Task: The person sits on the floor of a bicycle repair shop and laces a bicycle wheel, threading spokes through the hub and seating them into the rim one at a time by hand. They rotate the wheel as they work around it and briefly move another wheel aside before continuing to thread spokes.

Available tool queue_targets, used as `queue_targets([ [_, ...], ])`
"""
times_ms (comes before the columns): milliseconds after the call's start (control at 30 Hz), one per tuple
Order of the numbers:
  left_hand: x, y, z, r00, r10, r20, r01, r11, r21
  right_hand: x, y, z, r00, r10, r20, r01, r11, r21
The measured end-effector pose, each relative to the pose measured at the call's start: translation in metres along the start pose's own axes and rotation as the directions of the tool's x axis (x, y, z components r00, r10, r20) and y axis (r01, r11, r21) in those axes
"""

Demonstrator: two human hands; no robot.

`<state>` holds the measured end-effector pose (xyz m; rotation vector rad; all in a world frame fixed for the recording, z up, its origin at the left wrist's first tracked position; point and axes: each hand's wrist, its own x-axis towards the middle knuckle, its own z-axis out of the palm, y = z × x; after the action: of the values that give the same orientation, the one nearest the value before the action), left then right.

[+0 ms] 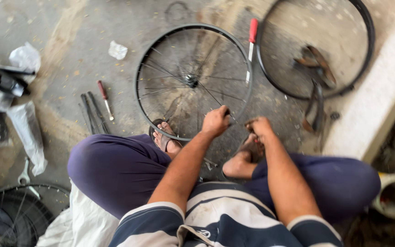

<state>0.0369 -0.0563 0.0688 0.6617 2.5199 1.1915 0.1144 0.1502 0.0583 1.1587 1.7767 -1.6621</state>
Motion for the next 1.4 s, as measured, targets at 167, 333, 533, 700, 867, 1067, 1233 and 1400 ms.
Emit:
queue_targets([
  [167,-0.023,-0.012,-0.002,0.999,0.048,0.024,-0.05,0.995,0.085,-0.041,-0.026,-0.025,0.922,-0.381,0.064,0.368,0.916,0.159],
  [333,-0.031,-0.027,-0.014,0.99,0.114,-0.087,-0.107,0.991,0.08,-0.142,-0.065,-0.096,0.73,-0.676,-0.102,0.661,0.736,-0.145],
  [533,-0.049,-0.029,-0.032,0.996,0.066,-0.062,-0.055,0.984,0.168,-0.259,-0.029,-0.218,0.513,-0.782,-0.355,0.678,0.622,-0.39],
  [700,-0.059,-0.012,-0.033,0.982,0.176,-0.067,-0.161,0.971,0.179,-0.225,0.072,-0.263,0.643,-0.572,-0.51,0.483,0.819,-0.309],
  [867,-0.073,0.002,-0.044,0.985,0.165,-0.046,-0.156,0.975,0.157,-0.139,0.145,-0.176,0.879,-0.271,-0.392,0.066,0.884,-0.462],
  [1067,-0.078,-0.015,-0.062,0.978,0.085,-0.189,-0.061,0.99,0.128,-0.101,0.117,-0.102,0.889,-0.272,-0.369,-0.029,0.769,-0.638],
  [1233,-0.065,-0.037,-0.064,0.958,-0.058,-0.282,0.094,0.989,0.114,-0.082,0.084,-0.093,0.891,-0.287,-0.353,-0.052,0.706,-0.706],
  [1400,-0.05,-0.05,-0.063,0.965,-0.127,-0.228,0.153,0.983,0.1,-0.054,0.031,-0.102,0.877,-0.318,-0.36,-0.041,0.696,-0.717],
])
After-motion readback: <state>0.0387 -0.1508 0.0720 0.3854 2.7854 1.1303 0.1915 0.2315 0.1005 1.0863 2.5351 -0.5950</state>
